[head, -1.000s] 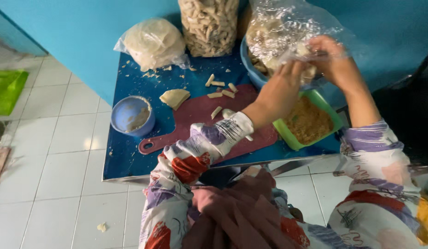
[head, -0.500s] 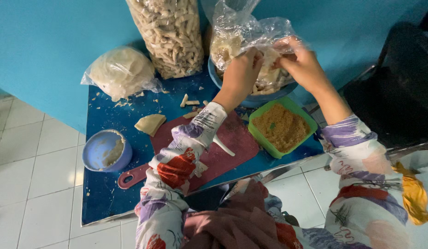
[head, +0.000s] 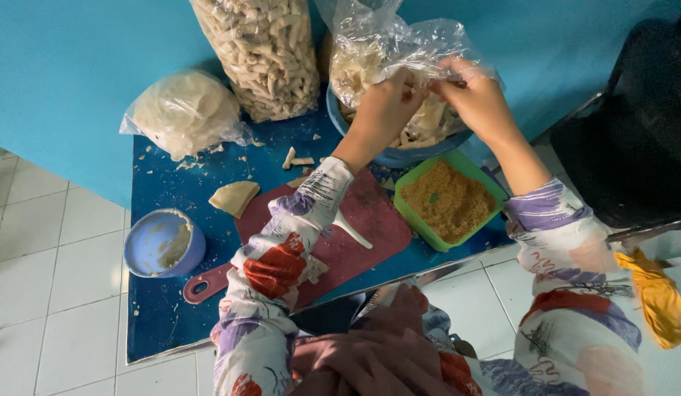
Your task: The person tears pieces from a sheet of dough wrapper, spoons brown filling from a green container onto a piece, and folds the wrapper closed over the filling, setting finished pieces aside on the table. They repeat this cycle, occasionally reaching into a large bowl of dough pieces.
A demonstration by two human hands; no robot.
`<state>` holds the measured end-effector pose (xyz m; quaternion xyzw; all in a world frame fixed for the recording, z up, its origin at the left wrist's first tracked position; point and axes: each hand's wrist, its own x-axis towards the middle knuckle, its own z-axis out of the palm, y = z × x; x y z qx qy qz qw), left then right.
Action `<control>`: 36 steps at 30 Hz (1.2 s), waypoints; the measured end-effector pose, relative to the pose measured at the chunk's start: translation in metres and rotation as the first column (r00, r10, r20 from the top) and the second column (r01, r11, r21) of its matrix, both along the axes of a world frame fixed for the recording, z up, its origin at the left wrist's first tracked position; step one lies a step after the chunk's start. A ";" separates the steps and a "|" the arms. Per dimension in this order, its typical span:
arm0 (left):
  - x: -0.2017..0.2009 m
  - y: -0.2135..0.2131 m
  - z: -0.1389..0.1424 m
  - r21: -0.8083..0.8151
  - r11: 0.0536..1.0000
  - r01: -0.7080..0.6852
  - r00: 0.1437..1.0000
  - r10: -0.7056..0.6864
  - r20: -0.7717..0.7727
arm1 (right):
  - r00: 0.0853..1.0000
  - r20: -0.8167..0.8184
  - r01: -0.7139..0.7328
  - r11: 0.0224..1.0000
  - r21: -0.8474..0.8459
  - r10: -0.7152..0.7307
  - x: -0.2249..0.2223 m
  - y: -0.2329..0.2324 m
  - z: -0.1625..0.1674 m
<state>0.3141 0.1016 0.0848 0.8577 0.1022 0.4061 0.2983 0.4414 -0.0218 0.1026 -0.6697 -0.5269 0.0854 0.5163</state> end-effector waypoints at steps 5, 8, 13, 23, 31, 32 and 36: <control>-0.006 0.003 0.001 0.027 0.990 0.138 0.990 -0.137 -0.037 | 0.809 -0.496 -0.259 0.949 0.178 0.314 0.003 -0.005 0.002; -0.009 0.002 0.001 0.017 0.992 0.127 0.992 -0.126 -0.024 | 0.722 -0.583 -0.284 0.928 0.242 0.373 0.009 -0.005 0.003; -0.010 -0.006 0.004 0.308 0.941 -0.141 0.990 0.141 0.020 | 0.632 -0.692 -0.242 0.937 0.251 0.348 0.010 -0.002 0.002; 0.009 -0.003 -0.003 0.628 0.683 -0.373 0.861 0.508 -0.040 | 0.842 -0.358 -0.278 0.894 0.351 0.403 -0.006 -0.018 -0.003; -0.039 -0.008 -0.003 0.038 0.987 0.155 0.987 -0.154 -0.037 | 0.925 -0.256 -0.269 0.960 0.082 0.281 -0.026 -0.054 0.005; -0.053 -0.012 -0.003 0.035 0.973 0.228 0.971 -0.230 0.065 | 0.936 -0.234 -0.254 0.965 0.071 0.263 -0.033 -0.058 0.003; -0.123 -0.050 -0.004 -0.340 0.886 0.315 0.949 -0.302 0.092 | 0.961 -0.172 -0.209 0.975 0.074 0.219 -0.082 -0.083 -0.008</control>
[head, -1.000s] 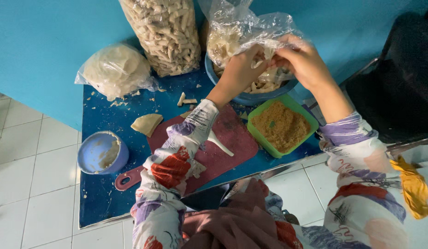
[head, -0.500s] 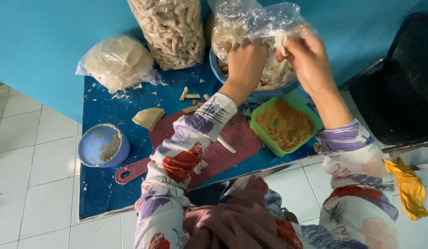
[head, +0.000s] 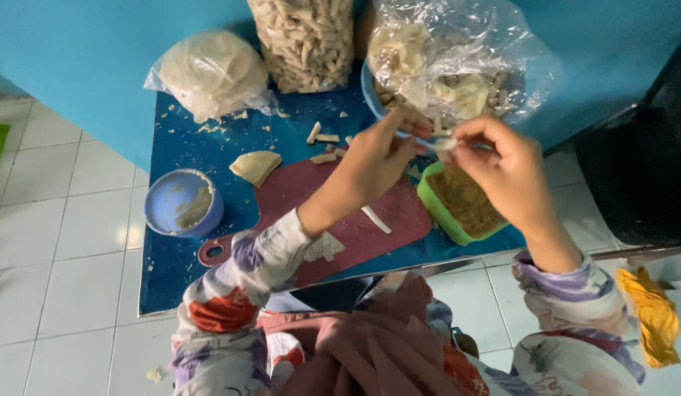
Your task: The person tears pieces from a sheet of dough wrapper, spoons brown filling from a green container onto a piece, and folds the wrapper closed over the filling, setting finished pieces aside on the table. They repeat this cycle, occasionally reaching into a large bowl of dough pieces.
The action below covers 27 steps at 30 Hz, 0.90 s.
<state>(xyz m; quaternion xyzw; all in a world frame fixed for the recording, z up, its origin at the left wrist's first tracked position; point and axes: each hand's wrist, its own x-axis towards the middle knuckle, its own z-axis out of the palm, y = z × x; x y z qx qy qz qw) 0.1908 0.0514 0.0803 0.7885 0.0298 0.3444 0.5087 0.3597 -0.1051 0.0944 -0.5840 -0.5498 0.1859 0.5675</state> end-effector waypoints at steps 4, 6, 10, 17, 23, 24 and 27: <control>-0.061 -0.045 -0.006 -0.101 0.994 -0.035 0.995 0.025 -0.096 | 0.979 0.170 0.109 0.994 0.016 -0.110 -0.059 -0.011 -0.012; -0.080 -0.056 -0.011 -0.155 0.984 -0.093 0.995 0.085 -0.059 | 0.970 0.232 0.062 0.997 0.035 -0.068 -0.082 -0.008 -0.018; -0.107 -0.074 -0.034 -0.376 0.891 -0.254 0.961 0.277 0.009 | 0.929 0.363 0.009 0.984 0.175 -0.073 -0.123 0.003 -0.037; -0.127 -0.082 -0.078 -0.596 0.731 -0.331 0.901 0.432 0.029 | 0.999 0.037 0.005 0.993 0.119 -0.009 -0.159 0.018 -0.065; -0.135 -0.080 -0.094 -0.566 0.748 -0.346 0.883 0.463 0.072 | 0.971 0.221 0.051 0.984 0.168 -0.088 -0.169 0.019 -0.068; -0.136 -0.080 -0.094 -0.567 0.748 -0.345 0.889 0.454 0.059 | 0.977 0.203 0.036 0.987 0.154 -0.067 -0.169 0.019 -0.069; -0.135 -0.085 -0.096 -0.565 0.744 -0.358 0.895 0.446 0.019 | 0.996 0.090 -0.002 0.999 0.032 0.000 -0.163 0.017 -0.073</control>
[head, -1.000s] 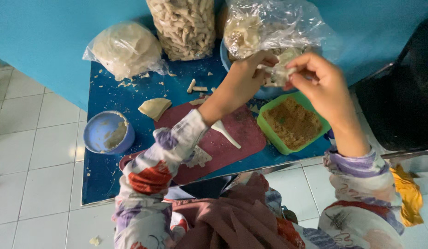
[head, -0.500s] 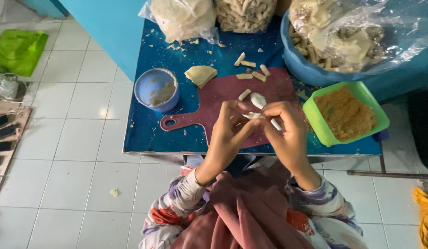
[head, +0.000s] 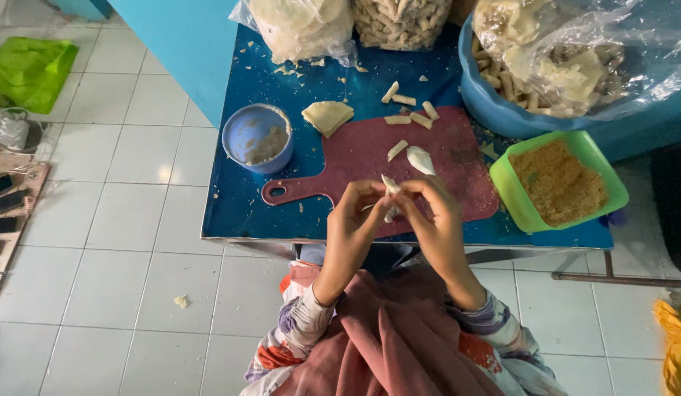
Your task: The person tears pieces from a sheet of dough wrapper, spoons brown filling from a green container onto a piece, and folds the wrapper closed over the filling, setting finished pieces aside on the table. They repeat this cycle, occasionally reaching into a large bowl of dough pieces.
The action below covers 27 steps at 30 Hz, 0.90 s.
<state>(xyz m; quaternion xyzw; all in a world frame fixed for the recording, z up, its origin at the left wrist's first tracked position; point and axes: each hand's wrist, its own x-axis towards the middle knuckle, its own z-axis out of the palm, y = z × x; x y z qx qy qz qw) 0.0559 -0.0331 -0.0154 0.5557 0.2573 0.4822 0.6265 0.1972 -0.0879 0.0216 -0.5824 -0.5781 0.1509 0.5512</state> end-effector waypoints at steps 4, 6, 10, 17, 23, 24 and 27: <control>0.001 0.000 -0.006 0.000 0.999 -0.037 0.994 0.037 -0.107 | 0.989 -0.095 -0.113 0.993 -0.026 0.111 0.011 0.000 -0.015; -0.001 0.003 -0.012 -0.026 0.999 -0.039 0.991 0.035 -0.131 | 0.944 -0.308 -0.165 0.979 -0.120 0.121 0.016 -0.002 -0.026; -0.009 0.014 -0.020 -0.076 0.997 -0.014 0.998 0.009 -0.059 | 0.806 -0.587 -0.163 0.982 -0.100 0.074 0.030 -0.001 -0.044; -0.018 0.019 -0.021 -0.134 0.978 0.157 0.982 -0.141 0.126 | 0.499 -0.831 -0.328 0.941 0.084 0.248 0.045 -0.003 -0.059; -0.016 0.017 -0.024 -0.008 0.982 0.188 0.971 -0.187 -0.151 | 0.551 -0.796 -0.342 0.938 0.061 0.252 0.036 -0.002 -0.058; -0.015 0.016 -0.023 -0.035 0.984 0.175 0.974 -0.178 -0.140 | 0.567 -0.786 -0.344 0.938 0.045 0.246 0.035 -0.002 -0.057; -0.013 0.009 -0.015 -0.123 0.982 0.143 0.982 -0.156 -0.107 | 0.589 -0.757 -0.366 0.929 0.061 0.281 0.030 -0.003 -0.056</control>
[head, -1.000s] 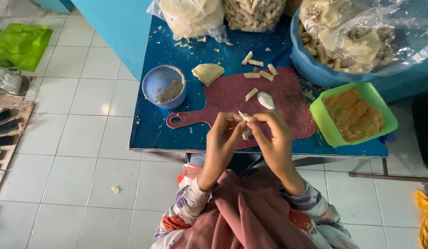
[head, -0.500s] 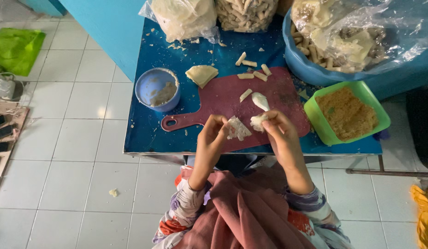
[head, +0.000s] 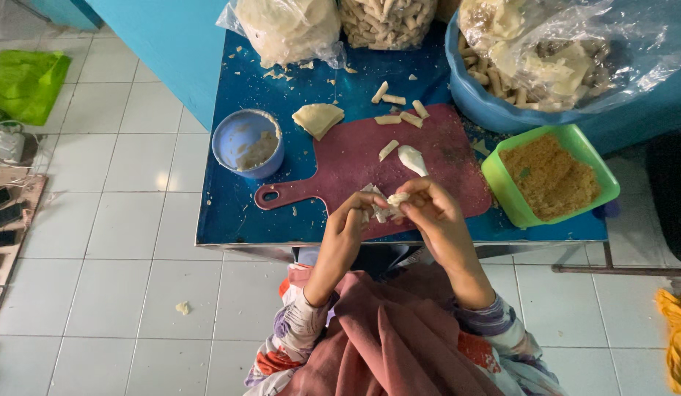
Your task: The person tears pieces from a sheet of dough wrapper, spoons brown filling from a green container onto a piece, and folds the wrapper closed over the filling, setting finished pieces aside on the table. They repeat this cycle, occasionally reaching into a large bowl of dough pieces.
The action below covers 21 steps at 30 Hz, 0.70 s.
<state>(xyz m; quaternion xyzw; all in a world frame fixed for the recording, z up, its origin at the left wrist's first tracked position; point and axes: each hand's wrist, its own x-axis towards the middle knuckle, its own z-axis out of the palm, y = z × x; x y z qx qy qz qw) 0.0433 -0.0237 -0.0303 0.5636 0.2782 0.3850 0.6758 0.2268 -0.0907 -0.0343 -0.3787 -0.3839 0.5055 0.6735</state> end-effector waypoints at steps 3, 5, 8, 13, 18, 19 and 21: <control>0.000 -0.004 0.013 0.022 0.999 -0.039 0.999 0.040 -0.025 | 1.000 -0.010 -0.019 1.000 -0.001 0.019 -0.003 0.001 0.001; 0.001 -0.006 0.021 0.190 0.979 -0.077 0.991 0.096 -0.090 | 0.999 -0.033 -0.033 0.999 -0.010 0.032 -0.005 0.002 0.002; -0.001 -0.008 0.029 0.170 0.984 -0.045 0.986 0.072 -0.151 | 0.998 -0.037 -0.052 0.999 0.007 0.052 -0.007 0.001 0.004; -0.005 -0.006 0.037 0.445 0.892 -0.083 0.946 0.210 -0.245 | 0.954 0.286 -0.075 0.995 -0.067 0.091 -0.001 -0.004 0.014; -0.008 -0.011 0.046 0.577 0.811 -0.100 0.937 0.272 -0.221 | 0.909 0.407 -0.073 0.996 -0.049 0.087 0.002 -0.004 0.016; -0.009 -0.012 0.048 0.572 0.816 -0.089 0.939 0.260 -0.225 | 0.906 0.416 -0.076 0.997 -0.013 0.075 0.002 -0.005 0.014; -0.011 -0.011 0.049 0.544 0.837 -0.052 0.939 0.226 -0.258 | 0.936 0.351 0.016 1.000 -0.016 -0.010 0.001 -0.003 0.011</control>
